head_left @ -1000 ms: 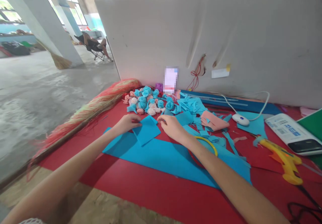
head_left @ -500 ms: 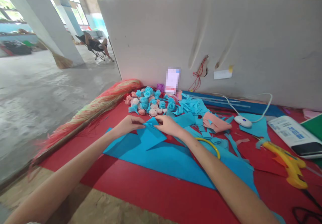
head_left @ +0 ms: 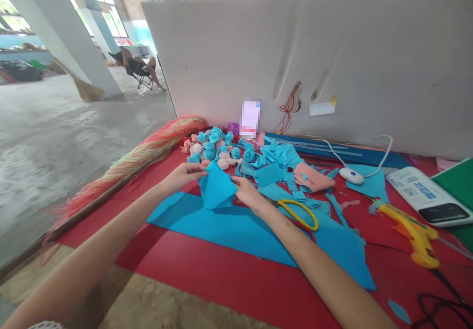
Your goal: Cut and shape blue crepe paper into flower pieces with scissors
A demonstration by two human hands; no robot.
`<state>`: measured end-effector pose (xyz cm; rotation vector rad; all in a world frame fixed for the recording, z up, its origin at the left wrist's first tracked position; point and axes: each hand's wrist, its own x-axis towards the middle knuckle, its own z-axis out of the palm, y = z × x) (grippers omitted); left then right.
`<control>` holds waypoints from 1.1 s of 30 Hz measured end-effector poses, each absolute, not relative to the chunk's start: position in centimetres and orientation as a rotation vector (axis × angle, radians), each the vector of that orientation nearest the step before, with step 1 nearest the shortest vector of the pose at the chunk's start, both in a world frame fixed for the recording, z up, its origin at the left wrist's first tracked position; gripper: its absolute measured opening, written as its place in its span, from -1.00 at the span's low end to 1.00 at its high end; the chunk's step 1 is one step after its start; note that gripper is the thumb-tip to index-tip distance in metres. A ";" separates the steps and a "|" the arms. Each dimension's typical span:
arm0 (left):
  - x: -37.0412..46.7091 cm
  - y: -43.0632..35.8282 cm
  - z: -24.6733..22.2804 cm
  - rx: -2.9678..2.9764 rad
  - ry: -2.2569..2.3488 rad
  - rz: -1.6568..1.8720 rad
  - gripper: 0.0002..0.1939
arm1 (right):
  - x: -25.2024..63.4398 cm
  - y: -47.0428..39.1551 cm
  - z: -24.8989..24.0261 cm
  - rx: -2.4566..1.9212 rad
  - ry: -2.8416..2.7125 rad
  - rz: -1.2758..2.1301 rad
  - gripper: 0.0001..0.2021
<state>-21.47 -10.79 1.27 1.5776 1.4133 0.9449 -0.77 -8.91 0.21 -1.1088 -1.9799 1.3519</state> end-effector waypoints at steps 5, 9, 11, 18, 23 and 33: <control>-24.0 -9.7 2.1 1.644 1.504 0.912 -0.58 | 0.6 -8.8 0.1 -1.275 -1.889 1.260 -0.72; -23.9 -9.2 2.5 1.785 1.538 0.865 -0.59 | 2.4 -8.5 0.5 -1.312 -1.784 1.205 -0.71; -22.7 -9.5 2.5 1.860 1.534 0.890 -0.59 | 2.8 -8.4 0.7 -1.292 -1.745 1.218 -0.71; -18.2 -11.8 3.3 1.999 1.436 0.819 -0.64 | 1.8 -9.5 1.0 -1.200 -1.702 1.403 -0.73; -18.7 -11.9 3.9 1.937 1.495 0.679 -0.67 | -0.2 -9.6 1.4 -1.188 -1.743 1.458 -0.74; -20.3 -11.4 4.4 1.616 1.462 0.798 -0.69 | -0.4 -9.1 2.6 -1.251 -1.827 1.343 -0.74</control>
